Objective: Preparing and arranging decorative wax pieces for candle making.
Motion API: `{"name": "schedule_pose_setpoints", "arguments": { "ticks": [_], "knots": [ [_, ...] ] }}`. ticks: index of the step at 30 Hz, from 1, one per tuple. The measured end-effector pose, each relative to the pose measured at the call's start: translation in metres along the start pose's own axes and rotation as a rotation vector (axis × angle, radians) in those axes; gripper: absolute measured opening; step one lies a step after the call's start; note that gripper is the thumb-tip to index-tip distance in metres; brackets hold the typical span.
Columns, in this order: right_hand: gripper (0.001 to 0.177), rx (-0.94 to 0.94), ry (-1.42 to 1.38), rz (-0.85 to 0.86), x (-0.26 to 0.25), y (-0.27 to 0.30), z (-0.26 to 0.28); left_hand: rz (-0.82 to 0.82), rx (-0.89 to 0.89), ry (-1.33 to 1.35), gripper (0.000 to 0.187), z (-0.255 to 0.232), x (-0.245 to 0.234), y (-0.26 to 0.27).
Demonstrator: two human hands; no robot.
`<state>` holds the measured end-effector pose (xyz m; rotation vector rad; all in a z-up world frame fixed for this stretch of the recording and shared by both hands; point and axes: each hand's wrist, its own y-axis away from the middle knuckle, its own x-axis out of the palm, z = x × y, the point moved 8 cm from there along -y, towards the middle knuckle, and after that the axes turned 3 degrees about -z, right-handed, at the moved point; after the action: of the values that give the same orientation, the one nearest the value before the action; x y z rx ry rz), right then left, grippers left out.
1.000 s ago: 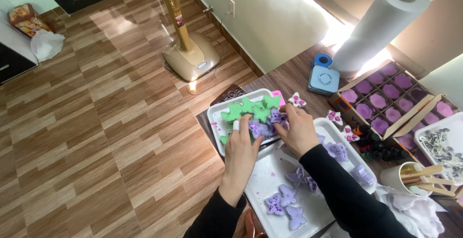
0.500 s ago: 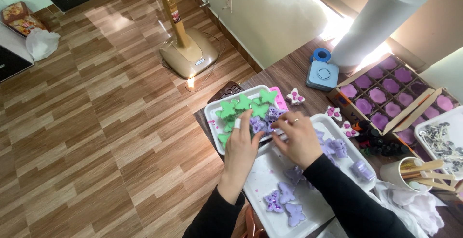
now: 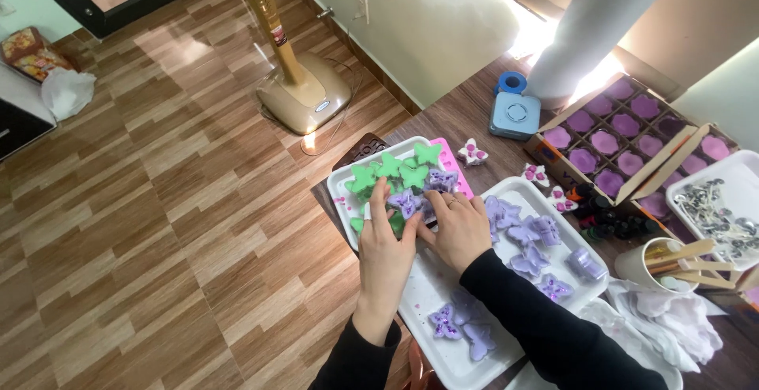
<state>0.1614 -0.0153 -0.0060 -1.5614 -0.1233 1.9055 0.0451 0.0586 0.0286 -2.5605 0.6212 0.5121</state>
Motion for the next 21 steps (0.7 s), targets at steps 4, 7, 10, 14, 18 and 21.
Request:
{"name": "schedule_pose_setpoints", "arguments": {
  "ticks": [4,7,10,14,18,21],
  "knots": [
    [0.042,0.091,-0.102,0.058,-0.015,-0.001,-0.002,-0.002,-0.003,-0.001,0.070,0.002,0.004,-0.001],
    [0.044,0.188,-0.203,0.092,-0.033,-0.004,-0.012,0.004,-0.008,-0.013,0.071,0.004,0.008,-0.002],
    [0.047,0.416,-0.406,0.270,-0.035,0.003,-0.046,0.031,-0.005,-0.043,0.069,0.008,0.018,-0.003],
    [0.043,0.419,-0.382,0.154,-0.067,0.002,-0.094,0.120,-0.013,-0.216,0.064,0.012,0.036,-0.001],
    [0.040,0.520,-0.260,0.111,-0.070,0.014,-0.139,0.098,0.047,-0.317,0.064,0.013,0.047,0.001],
    [0.040,0.521,-0.371,0.132,-0.050,0.025,-0.144,0.041,0.102,-0.292,0.062,0.006,0.044,0.000]
  ]
}}
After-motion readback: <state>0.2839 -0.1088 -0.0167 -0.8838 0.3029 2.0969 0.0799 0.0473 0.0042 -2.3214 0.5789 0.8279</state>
